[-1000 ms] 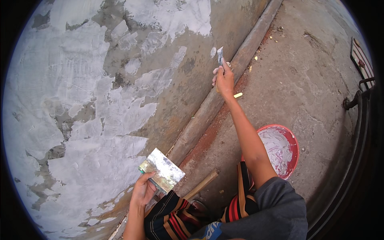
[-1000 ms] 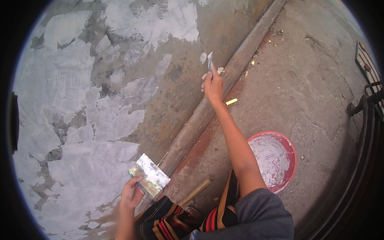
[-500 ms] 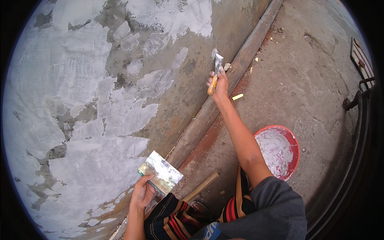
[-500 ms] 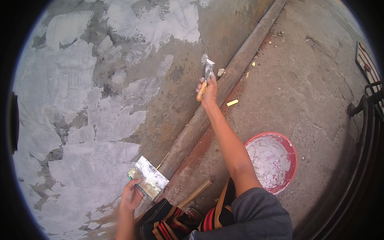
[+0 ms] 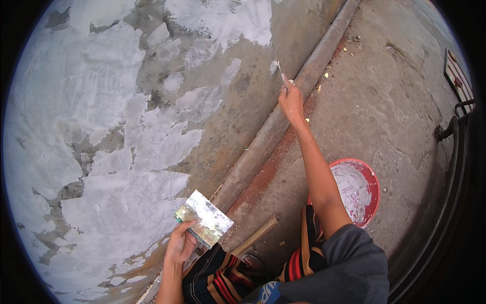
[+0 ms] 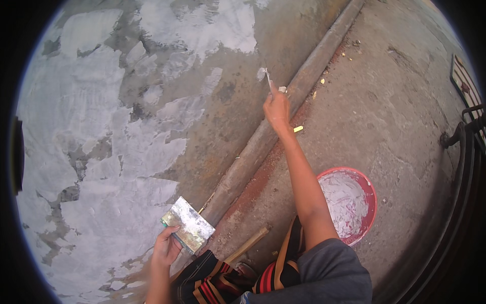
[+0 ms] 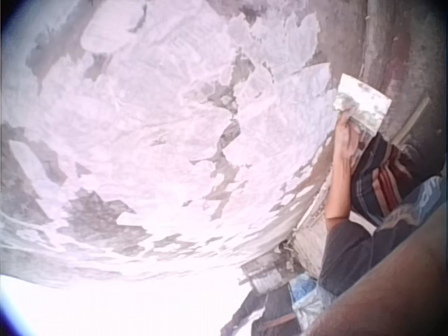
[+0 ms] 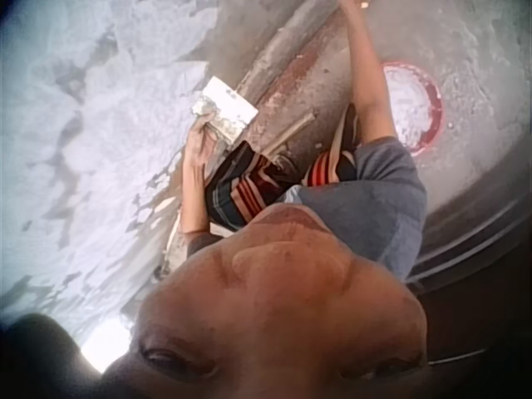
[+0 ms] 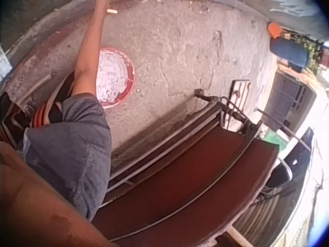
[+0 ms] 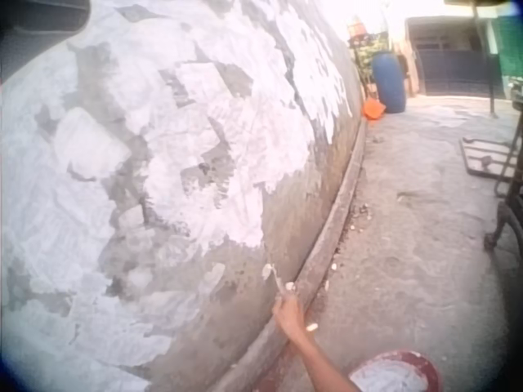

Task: The person applies plaster to a wall using a trowel and a smaller tool. They repeatedly scoop plaster from a red bucket, transfer it to the trowel, and spread it onto the wall surface.

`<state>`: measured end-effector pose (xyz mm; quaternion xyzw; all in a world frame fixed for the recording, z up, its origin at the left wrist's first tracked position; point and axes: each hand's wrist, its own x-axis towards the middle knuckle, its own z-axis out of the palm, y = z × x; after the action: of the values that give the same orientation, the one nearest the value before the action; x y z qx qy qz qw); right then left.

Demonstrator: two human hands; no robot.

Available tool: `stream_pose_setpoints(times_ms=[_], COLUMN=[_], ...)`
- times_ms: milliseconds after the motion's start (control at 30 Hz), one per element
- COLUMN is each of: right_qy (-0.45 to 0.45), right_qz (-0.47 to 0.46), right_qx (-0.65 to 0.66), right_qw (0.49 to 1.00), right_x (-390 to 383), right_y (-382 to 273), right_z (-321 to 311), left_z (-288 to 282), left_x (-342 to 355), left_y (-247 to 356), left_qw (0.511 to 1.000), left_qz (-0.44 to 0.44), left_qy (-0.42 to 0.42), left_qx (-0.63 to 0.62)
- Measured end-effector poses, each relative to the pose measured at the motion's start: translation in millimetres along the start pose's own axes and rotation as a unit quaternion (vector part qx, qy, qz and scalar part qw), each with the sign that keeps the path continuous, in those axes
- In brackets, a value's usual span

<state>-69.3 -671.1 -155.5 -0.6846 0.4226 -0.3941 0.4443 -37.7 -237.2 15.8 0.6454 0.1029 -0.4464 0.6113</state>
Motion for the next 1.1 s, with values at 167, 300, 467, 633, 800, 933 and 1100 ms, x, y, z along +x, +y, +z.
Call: stream_pose_setpoints(times_ms=[167,300,467,633,800,933,1100], right_qy=[-0.039,-0.098,-0.104,-0.074,-0.089,-0.189,-0.19], right_qz=[-0.056,-0.092,0.028,0.017,-0.04,-0.001,0.096], right_qx=[-0.062,-0.054,0.006,0.034,0.015,0.015,0.095], right_qw=[0.996,0.989,0.994,0.997,0.995,0.982,0.973], right_x=[-10,-23,2,3,1,-8,13], right_y=[-21,-30,-42,-49,-65,-62,-28], right_z=[2,-18,-34,4,17,-6,-58], left_z=[1,-3,4,-1,4,8,14], left_x=[0,3,2,2,4,10,14], left_y=[0,-2,-1,-1,1,-3,-2], left_qw=[1.0,1.0,1.0,0.999,1.0,1.0,0.999], left_qz=[0.004,0.002,0.005,0.017,0.001,0.002,-0.007], left_qy=[-0.005,-0.003,-0.01,0.02,-0.002,-0.013,-0.033], left_qx=[0.004,0.01,0.017,0.031,0.03,0.023,0.042])
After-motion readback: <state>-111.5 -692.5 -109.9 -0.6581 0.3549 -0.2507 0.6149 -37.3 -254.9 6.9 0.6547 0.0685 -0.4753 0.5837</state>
